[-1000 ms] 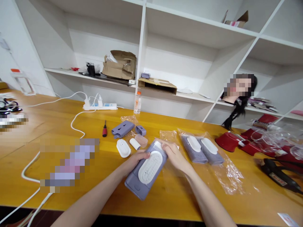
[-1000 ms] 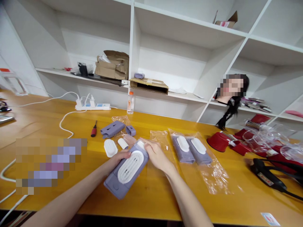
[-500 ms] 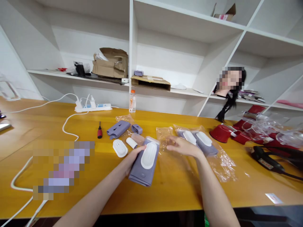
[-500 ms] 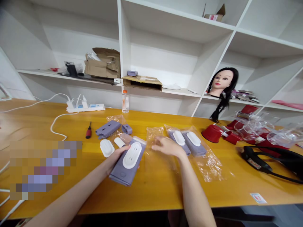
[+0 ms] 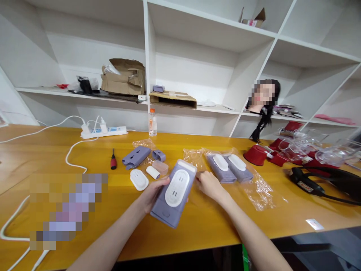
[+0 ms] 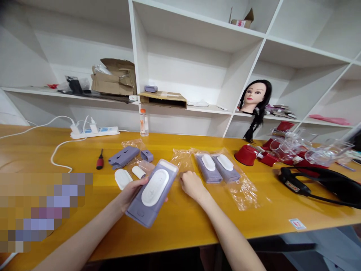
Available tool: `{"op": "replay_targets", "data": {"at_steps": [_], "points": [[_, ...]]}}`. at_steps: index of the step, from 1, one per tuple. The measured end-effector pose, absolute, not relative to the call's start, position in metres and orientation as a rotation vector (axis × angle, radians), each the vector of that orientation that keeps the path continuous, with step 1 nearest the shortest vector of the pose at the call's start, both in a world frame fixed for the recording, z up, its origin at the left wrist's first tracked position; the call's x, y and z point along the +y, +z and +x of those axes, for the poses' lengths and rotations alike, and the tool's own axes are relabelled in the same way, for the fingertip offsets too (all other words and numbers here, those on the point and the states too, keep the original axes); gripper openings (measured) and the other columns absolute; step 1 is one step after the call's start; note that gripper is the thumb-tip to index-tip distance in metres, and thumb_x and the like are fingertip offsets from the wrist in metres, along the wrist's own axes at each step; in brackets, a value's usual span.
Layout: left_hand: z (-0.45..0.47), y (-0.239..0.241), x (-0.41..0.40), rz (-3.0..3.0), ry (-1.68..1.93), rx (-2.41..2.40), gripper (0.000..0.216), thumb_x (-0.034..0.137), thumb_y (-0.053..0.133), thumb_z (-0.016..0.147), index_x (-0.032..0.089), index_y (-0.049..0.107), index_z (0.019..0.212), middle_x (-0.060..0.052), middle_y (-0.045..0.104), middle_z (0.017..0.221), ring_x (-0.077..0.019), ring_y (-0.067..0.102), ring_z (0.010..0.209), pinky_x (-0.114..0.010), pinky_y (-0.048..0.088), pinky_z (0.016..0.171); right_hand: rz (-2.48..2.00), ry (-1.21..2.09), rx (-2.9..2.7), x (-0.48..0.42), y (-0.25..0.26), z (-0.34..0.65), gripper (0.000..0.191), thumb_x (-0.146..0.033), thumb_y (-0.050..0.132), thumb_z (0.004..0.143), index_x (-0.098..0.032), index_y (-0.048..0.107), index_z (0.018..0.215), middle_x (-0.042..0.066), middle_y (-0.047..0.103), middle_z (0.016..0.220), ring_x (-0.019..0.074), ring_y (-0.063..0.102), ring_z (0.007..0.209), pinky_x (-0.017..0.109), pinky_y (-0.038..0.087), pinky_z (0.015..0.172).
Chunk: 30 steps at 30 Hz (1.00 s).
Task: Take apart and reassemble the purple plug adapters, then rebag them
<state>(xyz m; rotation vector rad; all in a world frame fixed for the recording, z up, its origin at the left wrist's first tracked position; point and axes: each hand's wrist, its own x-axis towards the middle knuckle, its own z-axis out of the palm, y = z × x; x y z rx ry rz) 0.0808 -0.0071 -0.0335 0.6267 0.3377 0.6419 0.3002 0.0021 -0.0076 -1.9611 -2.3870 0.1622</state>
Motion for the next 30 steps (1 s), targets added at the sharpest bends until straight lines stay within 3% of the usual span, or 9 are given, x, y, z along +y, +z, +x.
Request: {"op": "replay_targets", "data": {"at_steps": [6,14,20,22,25,30], "points": [[0.09,-0.035,-0.015,0.889,0.576,0.381,0.039,0.024,0.059,0.074,0.012,0.058,0.11,-0.008,0.066,0.087,-0.0136,0.059,0.071,-0.023,0.04,0.063,-1.828,0.121,-2.236,0.01,-0.017,0.295,0.019,-0.022,0.045,0.082,-0.015,0.062,0.077,0.009,0.065,0.075,0.0177,0.06,0.07,0.023,0.034,0.058],[0.086,-0.038,-0.015,0.984,0.479,0.522,0.044,0.021,0.061,0.07,0.015,0.057,0.114,-0.008,0.064,0.091,-0.0151,0.057,0.073,-0.025,0.039,0.064,-1.62,0.16,-2.037,0.016,-0.014,0.309,0.018,-0.022,0.048,0.079,-0.017,0.062,0.07,0.002,0.066,0.066,0.0125,0.059,0.06,0.02,0.038,0.057],[0.083,-0.029,-0.019,1.018,0.464,0.422,0.048,0.021,0.064,0.068,0.017,0.057,0.115,-0.007,0.064,0.097,-0.015,0.057,0.078,-0.023,0.039,0.067,-1.766,-0.148,-2.138,0.017,-0.017,0.303,0.019,-0.015,0.041,0.082,-0.014,0.059,0.076,0.012,0.065,0.076,0.019,0.06,0.07,0.025,0.037,0.061],[0.082,-0.026,-0.022,1.006,0.445,0.349,0.053,0.023,0.067,0.065,0.016,0.056,0.116,-0.008,0.064,0.098,-0.016,0.057,0.078,-0.024,0.04,0.067,-1.753,-0.101,-2.184,0.019,-0.023,0.298,0.017,-0.013,0.043,0.08,-0.013,0.059,0.076,0.014,0.064,0.077,0.0201,0.06,0.069,0.026,0.036,0.059],[0.085,-0.023,-0.026,0.962,0.454,0.281,0.056,0.025,0.069,0.062,0.014,0.056,0.115,-0.01,0.064,0.097,-0.0166,0.058,0.078,-0.024,0.041,0.067,-1.665,0.033,-2.283,0.024,-0.033,0.295,0.013,-0.014,0.05,0.076,-0.015,0.058,0.067,0.009,0.063,0.066,0.0172,0.058,0.061,0.025,0.035,0.055],[0.098,-0.03,-0.027,0.875,0.588,0.437,0.039,0.03,0.065,0.069,0.013,0.061,0.104,-0.007,0.067,0.086,-0.0136,0.059,0.071,-0.022,0.042,0.065,-1.41,0.241,-2.359,0.029,-0.043,0.302,0.014,-0.023,0.061,0.069,-0.017,0.055,0.057,0.001,0.061,0.061,0.0129,0.053,0.057,0.022,0.035,0.056]]}}
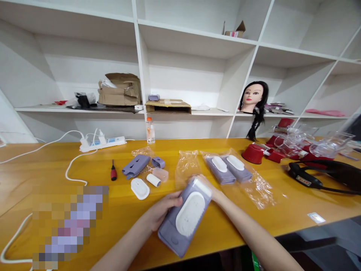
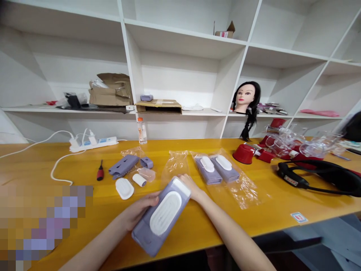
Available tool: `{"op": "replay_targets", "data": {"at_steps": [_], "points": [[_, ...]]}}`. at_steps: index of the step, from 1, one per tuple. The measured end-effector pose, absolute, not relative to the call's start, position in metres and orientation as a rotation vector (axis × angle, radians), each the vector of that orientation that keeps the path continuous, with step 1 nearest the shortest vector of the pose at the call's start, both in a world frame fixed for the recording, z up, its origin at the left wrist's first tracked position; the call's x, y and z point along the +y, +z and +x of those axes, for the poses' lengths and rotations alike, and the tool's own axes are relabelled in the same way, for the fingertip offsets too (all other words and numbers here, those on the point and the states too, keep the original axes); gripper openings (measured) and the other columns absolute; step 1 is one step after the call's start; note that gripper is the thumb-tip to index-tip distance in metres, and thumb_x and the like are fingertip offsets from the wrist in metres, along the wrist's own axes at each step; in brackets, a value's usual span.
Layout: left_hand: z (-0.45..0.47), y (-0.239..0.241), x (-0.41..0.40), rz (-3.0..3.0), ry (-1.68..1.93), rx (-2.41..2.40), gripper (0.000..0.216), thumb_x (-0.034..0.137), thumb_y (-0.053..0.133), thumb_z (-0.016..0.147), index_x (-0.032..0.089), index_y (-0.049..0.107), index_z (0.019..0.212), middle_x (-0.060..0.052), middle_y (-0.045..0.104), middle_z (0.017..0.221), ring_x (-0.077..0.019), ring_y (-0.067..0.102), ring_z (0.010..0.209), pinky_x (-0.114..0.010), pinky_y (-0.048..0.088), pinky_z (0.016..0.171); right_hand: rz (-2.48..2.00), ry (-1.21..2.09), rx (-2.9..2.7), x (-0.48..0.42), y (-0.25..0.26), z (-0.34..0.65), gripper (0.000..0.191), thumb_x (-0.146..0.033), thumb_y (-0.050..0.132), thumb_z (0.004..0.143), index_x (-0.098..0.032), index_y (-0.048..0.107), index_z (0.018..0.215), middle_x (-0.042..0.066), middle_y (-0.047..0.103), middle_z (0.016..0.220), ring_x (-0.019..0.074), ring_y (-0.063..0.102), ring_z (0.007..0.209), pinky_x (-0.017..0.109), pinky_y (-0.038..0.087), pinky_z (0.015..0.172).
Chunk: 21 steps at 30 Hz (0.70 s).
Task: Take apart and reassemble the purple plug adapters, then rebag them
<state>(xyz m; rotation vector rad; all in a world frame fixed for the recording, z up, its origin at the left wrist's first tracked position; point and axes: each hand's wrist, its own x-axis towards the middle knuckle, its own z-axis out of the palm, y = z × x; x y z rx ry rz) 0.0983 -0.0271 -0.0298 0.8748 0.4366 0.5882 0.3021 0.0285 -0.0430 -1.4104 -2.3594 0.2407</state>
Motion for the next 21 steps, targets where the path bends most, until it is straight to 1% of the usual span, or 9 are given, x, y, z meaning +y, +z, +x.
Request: {"op": "replay_targets", "data": {"at_steps": [2,4,6,8,10,13,16,21], "points": [[0.102,-0.033,-0.026,0.768,0.61,0.587,0.034,0.036,0.06,0.074,0.014,0.062,0.1,-0.006,0.067,0.084,-0.014,0.059,0.07,-0.024,0.043,0.067,-1.365,0.286,-2.314,0.03,-0.046,0.306,0.017,-0.024,0.059,0.069,-0.017,0.053,0.055,0.0,0.06,0.059,0.0121,0.05,0.055,0.022,0.035,0.054],[0.103,-0.034,-0.025,0.663,0.565,0.672,0.037,0.043,0.055,0.077,0.014,0.061,0.099,-0.007,0.067,0.085,-0.0156,0.06,0.072,-0.027,0.044,0.071,-1.356,0.323,-2.235,0.033,-0.048,0.309,0.02,-0.021,0.055,0.071,-0.017,0.05,0.052,-0.001,0.057,0.055,0.0111,0.048,0.052,0.021,0.034,0.051],[0.101,-0.034,-0.024,0.636,0.511,0.663,0.04,0.045,0.051,0.078,0.011,0.061,0.097,-0.009,0.067,0.087,-0.0173,0.061,0.075,-0.029,0.044,0.074,-1.373,0.343,-2.125,0.038,-0.049,0.31,0.018,-0.02,0.052,0.071,-0.017,0.05,0.054,-0.002,0.054,0.053,0.0104,0.047,0.051,0.02,0.033,0.048],[0.099,-0.034,-0.024,0.679,0.491,0.628,0.038,0.042,0.052,0.078,0.011,0.061,0.096,-0.01,0.067,0.086,-0.0174,0.061,0.074,-0.029,0.044,0.074,-1.394,0.342,-2.009,0.043,-0.048,0.311,0.011,-0.02,0.051,0.072,-0.016,0.051,0.061,-0.002,0.054,0.056,0.01,0.047,0.052,0.019,0.035,0.048],[0.097,-0.035,-0.024,0.759,0.494,0.609,0.032,0.036,0.056,0.076,0.011,0.062,0.095,-0.008,0.066,0.083,-0.0161,0.06,0.071,-0.027,0.043,0.069,-1.408,0.331,-1.928,0.045,-0.043,0.312,0.008,-0.022,0.052,0.071,-0.016,0.051,0.066,-0.002,0.054,0.059,0.0098,0.047,0.053,0.019,0.037,0.05],[0.097,-0.038,-0.024,0.874,0.495,0.636,0.028,0.031,0.062,0.07,0.011,0.061,0.09,-0.006,0.064,0.077,-0.0145,0.058,0.066,-0.025,0.041,0.061,-1.422,0.312,-1.897,0.042,-0.032,0.312,0.009,-0.022,0.055,0.069,-0.016,0.051,0.063,-0.002,0.053,0.057,0.0099,0.047,0.053,0.019,0.036,0.051],[0.097,-0.041,-0.023,0.918,0.507,0.711,0.027,0.032,0.063,0.069,0.012,0.06,0.086,-0.005,0.063,0.073,-0.0143,0.057,0.063,-0.025,0.041,0.059,-1.426,0.271,-1.913,0.032,-0.019,0.307,0.008,-0.018,0.055,0.068,-0.017,0.052,0.061,-0.003,0.053,0.055,0.0105,0.047,0.052,0.021,0.035,0.052],[0.095,-0.039,-0.019,0.944,0.593,0.692,0.035,0.033,0.061,0.071,0.015,0.058,0.101,-0.008,0.065,0.091,-0.0169,0.059,0.076,-0.028,0.042,0.067,-1.371,0.07,-2.08,0.013,-0.001,0.296,0.011,-0.009,0.048,0.072,-0.018,0.054,0.068,0.0,0.057,0.065,0.0126,0.051,0.061,0.022,0.036,0.06]]}}
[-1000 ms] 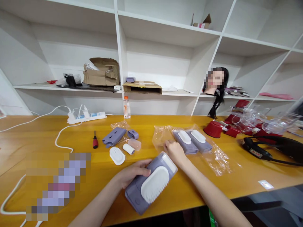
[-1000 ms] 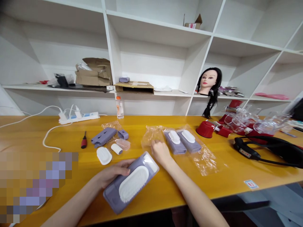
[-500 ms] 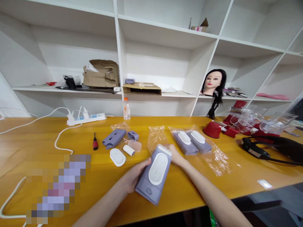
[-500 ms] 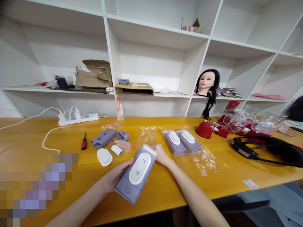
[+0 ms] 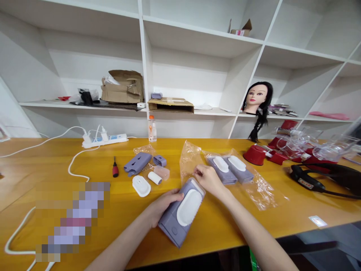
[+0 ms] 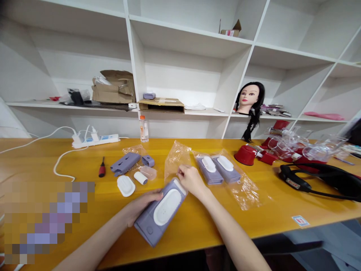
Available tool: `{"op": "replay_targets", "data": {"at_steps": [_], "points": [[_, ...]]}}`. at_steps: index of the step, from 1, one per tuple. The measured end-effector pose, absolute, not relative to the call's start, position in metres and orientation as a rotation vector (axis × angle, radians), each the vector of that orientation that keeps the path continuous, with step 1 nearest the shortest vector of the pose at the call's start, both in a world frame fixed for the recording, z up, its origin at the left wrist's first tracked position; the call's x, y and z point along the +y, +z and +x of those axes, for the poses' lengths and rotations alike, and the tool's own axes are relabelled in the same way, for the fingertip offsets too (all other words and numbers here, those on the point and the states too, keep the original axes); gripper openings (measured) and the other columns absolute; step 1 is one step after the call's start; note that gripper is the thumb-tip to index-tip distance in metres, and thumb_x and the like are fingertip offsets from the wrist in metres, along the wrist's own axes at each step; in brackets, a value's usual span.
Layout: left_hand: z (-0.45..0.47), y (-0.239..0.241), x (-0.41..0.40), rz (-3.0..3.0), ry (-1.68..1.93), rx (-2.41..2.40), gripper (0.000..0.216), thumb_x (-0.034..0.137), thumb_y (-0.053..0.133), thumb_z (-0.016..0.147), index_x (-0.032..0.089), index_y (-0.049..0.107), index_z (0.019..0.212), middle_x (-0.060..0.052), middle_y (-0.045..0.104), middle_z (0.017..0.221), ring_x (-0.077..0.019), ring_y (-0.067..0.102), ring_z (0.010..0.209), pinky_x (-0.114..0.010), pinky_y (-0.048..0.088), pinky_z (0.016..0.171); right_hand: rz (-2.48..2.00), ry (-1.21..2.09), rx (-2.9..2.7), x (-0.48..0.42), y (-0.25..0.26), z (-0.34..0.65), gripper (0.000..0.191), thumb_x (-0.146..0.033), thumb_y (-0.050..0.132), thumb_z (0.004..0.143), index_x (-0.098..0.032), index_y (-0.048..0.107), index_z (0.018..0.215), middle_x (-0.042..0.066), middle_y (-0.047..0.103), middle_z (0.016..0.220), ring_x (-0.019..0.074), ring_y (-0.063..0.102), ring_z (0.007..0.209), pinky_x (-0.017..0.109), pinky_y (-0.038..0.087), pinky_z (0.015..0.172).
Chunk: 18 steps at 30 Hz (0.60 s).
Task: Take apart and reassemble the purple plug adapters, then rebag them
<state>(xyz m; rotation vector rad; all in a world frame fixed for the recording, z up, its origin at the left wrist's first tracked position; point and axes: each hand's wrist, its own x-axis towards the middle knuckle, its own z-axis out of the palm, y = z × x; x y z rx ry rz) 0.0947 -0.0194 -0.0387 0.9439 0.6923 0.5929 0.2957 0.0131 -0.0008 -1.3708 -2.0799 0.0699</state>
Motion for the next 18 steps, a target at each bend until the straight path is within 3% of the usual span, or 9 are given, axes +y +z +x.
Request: {"op": "replay_targets", "data": {"at_steps": [6,14,18], "points": [[0.093,-0.034,-0.016,0.859,0.639,0.781,0.036,0.038,0.058,0.072,0.018,0.057,0.103,-0.005,0.064,0.087,-0.016,0.058,0.072,-0.027,0.044,0.066,-1.39,-0.185,-2.294,0.001,0.005,0.296,0.016,-0.011,0.043,0.082,-0.017,0.054,0.072,0.003,0.056,0.072,0.0143,0.053,0.067,0.024,0.037,0.062],[0.091,-0.033,-0.015,0.947,0.68,0.798,0.059,0.03,0.059,0.07,0.025,0.041,0.126,-0.004,0.065,0.094,-0.0166,0.059,0.075,-0.026,0.043,0.065,-1.258,-0.037,-2.374,-0.006,0.013,0.282,0.016,-0.015,0.042,0.086,-0.017,0.056,0.078,0.003,0.057,0.073,0.0126,0.054,0.07,0.023,0.038,0.066],[0.091,-0.032,-0.014,0.958,0.719,0.75,0.054,0.029,0.06,0.07,0.021,0.046,0.122,-0.005,0.064,0.096,-0.0168,0.059,0.077,-0.027,0.043,0.067,-1.213,-0.014,-2.407,-0.014,0.02,0.279,0.016,-0.011,0.042,0.084,-0.017,0.057,0.081,0.003,0.056,0.074,0.0126,0.053,0.07,0.023,0.039,0.066]]}}
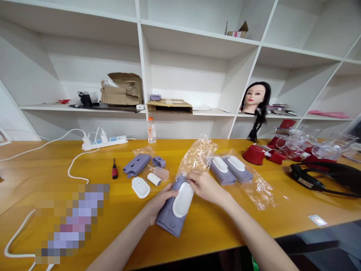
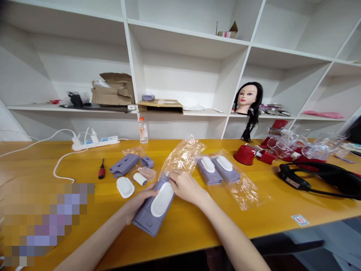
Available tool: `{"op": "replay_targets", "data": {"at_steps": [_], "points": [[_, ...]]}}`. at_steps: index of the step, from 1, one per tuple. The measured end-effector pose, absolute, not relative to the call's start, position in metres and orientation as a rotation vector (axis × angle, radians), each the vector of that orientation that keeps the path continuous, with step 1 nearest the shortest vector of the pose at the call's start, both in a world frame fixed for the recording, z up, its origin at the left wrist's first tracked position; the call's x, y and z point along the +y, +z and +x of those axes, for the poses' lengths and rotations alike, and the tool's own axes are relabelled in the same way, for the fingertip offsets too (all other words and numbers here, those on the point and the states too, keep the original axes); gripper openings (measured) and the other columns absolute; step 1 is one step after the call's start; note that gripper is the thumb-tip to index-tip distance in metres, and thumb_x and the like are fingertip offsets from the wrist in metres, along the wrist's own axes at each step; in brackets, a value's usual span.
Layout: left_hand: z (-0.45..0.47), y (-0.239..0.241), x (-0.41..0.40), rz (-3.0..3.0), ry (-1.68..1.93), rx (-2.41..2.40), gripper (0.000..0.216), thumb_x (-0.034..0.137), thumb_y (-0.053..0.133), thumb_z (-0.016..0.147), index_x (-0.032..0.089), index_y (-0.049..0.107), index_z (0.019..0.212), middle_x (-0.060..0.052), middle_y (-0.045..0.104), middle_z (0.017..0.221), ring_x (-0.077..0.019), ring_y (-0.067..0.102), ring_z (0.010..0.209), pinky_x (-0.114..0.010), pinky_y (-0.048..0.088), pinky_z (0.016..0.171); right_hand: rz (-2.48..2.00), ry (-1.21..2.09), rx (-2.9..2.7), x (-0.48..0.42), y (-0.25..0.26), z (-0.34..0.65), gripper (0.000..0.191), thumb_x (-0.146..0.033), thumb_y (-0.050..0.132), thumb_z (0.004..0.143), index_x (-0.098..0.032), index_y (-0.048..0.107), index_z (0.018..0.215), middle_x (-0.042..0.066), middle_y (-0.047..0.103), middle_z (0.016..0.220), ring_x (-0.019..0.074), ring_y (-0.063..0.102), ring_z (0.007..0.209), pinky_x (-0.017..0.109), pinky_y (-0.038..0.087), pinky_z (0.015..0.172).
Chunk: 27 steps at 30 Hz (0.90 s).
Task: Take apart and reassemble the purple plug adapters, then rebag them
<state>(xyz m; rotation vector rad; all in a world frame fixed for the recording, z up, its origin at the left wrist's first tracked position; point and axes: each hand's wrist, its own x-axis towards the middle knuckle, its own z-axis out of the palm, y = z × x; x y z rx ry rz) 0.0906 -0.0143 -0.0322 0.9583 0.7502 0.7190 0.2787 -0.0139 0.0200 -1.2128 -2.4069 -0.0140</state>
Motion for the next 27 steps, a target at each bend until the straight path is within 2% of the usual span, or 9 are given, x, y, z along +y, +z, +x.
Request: {"op": "replay_targets", "data": {"at_steps": [5,11,15,18,19,23,25,27], "points": [[0.093,-0.033,-0.014,0.933,0.775,0.736,0.044,0.032,0.063,0.069,0.017,0.054,0.11,-0.005,0.064,0.088,-0.0168,0.059,0.073,-0.028,0.043,0.067,-1.192,-0.089,-2.388,-0.025,0.023,0.28,0.022,-0.01,0.04,0.083,-0.017,0.059,0.091,0.004,0.056,0.079,0.0146,0.053,0.074,0.026,0.041,0.069],[0.098,-0.038,-0.013,0.864,0.895,0.722,0.036,0.037,0.062,0.071,0.017,0.057,0.101,-0.004,0.066,0.083,-0.0167,0.06,0.071,-0.027,0.043,0.066,-1.096,-0.429,-2.356,-0.038,0.006,0.265,0.026,-0.013,0.037,0.084,-0.014,0.059,0.098,0.009,0.054,0.078,0.0193,0.05,0.074,0.032,0.042,0.066],[0.098,-0.04,-0.011,0.79,0.93,0.63,0.038,0.036,0.06,0.073,0.017,0.056,0.106,-0.006,0.067,0.092,-0.0188,0.062,0.076,-0.028,0.045,0.069,-0.892,-0.327,-2.132,-0.038,-0.002,0.269,0.031,-0.023,0.047,0.08,-0.02,0.055,0.11,0.009,0.053,0.095,0.0232,0.049,0.09,0.037,0.041,0.074],[0.096,-0.036,-0.013,0.711,0.916,0.607,0.045,0.04,0.058,0.074,0.018,0.053,0.113,-0.008,0.067,0.098,-0.0219,0.063,0.083,-0.031,0.046,0.072,-1.012,-0.063,-1.523,-0.02,-0.002,0.279,0.04,-0.034,0.049,0.078,-0.023,0.048,0.117,0.01,0.045,0.116,0.0254,0.045,0.106,0.041,0.039,0.085],[0.096,-0.034,-0.014,0.682,0.897,0.597,0.047,0.041,0.057,0.074,0.017,0.052,0.115,-0.009,0.067,0.099,-0.0231,0.063,0.084,-0.032,0.047,0.073,-1.096,0.133,-1.32,-0.013,-0.001,0.281,0.044,-0.039,0.048,0.079,-0.024,0.043,0.12,0.01,0.046,0.117,0.024,0.047,0.105,0.039,0.04,0.085],[0.096,-0.029,-0.019,0.632,0.851,0.595,0.049,0.041,0.055,0.076,0.015,0.051,0.117,-0.01,0.067,0.098,-0.0245,0.063,0.088,-0.034,0.047,0.076,-1.092,1.248,-1.119,0.006,-0.004,0.273,0.051,-0.058,0.031,0.081,-0.018,0.053,0.106,0.009,0.062,0.092,0.0214,0.06,0.078,0.032,0.047,0.062],[0.099,-0.031,-0.019,0.664,0.885,0.649,0.047,0.041,0.056,0.076,0.016,0.053,0.115,-0.008,0.067,0.099,-0.023,0.063,0.09,-0.032,0.046,0.077,-0.943,1.486,-1.05,0.005,-0.01,0.262,0.049,-0.058,0.036,0.08,-0.018,0.057,0.1,0.007,0.065,0.084,0.0207,0.062,0.073,0.031,0.048,0.061],[0.102,-0.036,-0.018,0.708,0.903,0.722,0.047,0.043,0.058,0.074,0.017,0.054,0.114,-0.007,0.067,0.101,-0.0218,0.062,0.092,-0.03,0.046,0.078,-0.871,1.511,-0.906,0.001,-0.017,0.249,0.04,-0.053,0.046,0.077,-0.019,0.058,0.095,0.004,0.067,0.081,0.0195,0.063,0.074,0.031,0.049,0.067]]}}
